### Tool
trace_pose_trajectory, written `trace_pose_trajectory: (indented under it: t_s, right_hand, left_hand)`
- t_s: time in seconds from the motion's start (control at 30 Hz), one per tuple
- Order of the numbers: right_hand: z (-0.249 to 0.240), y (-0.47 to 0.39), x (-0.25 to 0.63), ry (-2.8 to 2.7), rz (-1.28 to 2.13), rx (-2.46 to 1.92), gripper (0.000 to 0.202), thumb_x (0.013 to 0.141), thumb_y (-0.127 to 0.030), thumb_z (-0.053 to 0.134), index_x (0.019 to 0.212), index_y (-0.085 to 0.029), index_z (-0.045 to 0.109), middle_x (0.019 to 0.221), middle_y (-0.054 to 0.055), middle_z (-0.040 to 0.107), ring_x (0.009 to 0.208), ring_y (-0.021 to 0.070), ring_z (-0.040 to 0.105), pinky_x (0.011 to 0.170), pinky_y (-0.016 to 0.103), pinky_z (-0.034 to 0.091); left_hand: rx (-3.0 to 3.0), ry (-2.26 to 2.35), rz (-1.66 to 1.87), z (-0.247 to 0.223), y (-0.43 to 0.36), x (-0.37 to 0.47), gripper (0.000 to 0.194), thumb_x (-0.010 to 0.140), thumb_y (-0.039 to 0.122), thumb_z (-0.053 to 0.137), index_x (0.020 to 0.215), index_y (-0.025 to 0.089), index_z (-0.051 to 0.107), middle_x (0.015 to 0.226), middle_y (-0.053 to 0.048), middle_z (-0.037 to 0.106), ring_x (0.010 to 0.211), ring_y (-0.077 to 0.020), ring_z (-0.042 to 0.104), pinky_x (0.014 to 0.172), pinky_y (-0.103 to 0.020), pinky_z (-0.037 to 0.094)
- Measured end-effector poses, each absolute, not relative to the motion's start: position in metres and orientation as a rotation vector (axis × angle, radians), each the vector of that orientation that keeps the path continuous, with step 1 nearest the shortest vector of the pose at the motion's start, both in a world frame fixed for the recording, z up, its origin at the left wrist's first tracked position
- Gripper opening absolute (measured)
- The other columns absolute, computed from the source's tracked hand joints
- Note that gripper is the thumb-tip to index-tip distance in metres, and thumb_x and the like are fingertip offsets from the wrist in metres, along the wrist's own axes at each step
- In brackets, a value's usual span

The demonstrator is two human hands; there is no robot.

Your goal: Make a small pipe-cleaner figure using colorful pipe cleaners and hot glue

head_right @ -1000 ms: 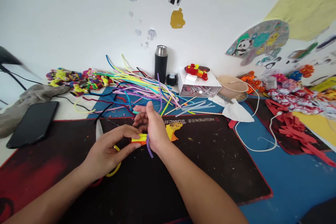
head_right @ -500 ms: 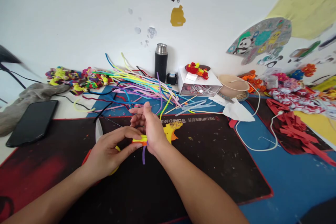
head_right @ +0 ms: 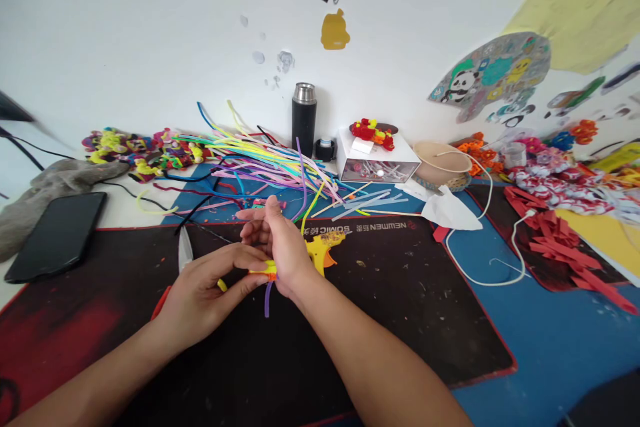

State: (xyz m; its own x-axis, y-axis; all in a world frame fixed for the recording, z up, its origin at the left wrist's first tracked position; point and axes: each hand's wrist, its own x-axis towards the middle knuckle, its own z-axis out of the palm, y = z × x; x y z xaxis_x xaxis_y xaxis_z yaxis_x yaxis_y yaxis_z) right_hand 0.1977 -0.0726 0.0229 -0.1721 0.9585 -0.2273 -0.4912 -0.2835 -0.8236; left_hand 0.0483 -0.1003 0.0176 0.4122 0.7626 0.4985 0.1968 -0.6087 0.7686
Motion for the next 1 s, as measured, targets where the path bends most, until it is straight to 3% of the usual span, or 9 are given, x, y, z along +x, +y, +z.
trace_pose_trajectory:
  t_s: [1.0]
  right_hand:
    - [0.0187, -0.0721, 0.1966, -0.742, 1.732, -0.886, 0.073, 0.083, -0.088, 0.067, 0.094, -0.018, 0.084, 0.082, 0.004, 0.066, 0.075, 0.0148, 0.059, 0.073, 0.030, 0.044]
  left_hand:
    - [2.135, 0.739, 1.176, 0.0148, -0.1000, 0.0461, 0.012, 0.097, 0.011, 0.076, 0.101, 0.023, 0.074, 0.097, -0.002, 0.081, 0.092, -0.0163, 0.079, 0.089, -0.025, 0.061]
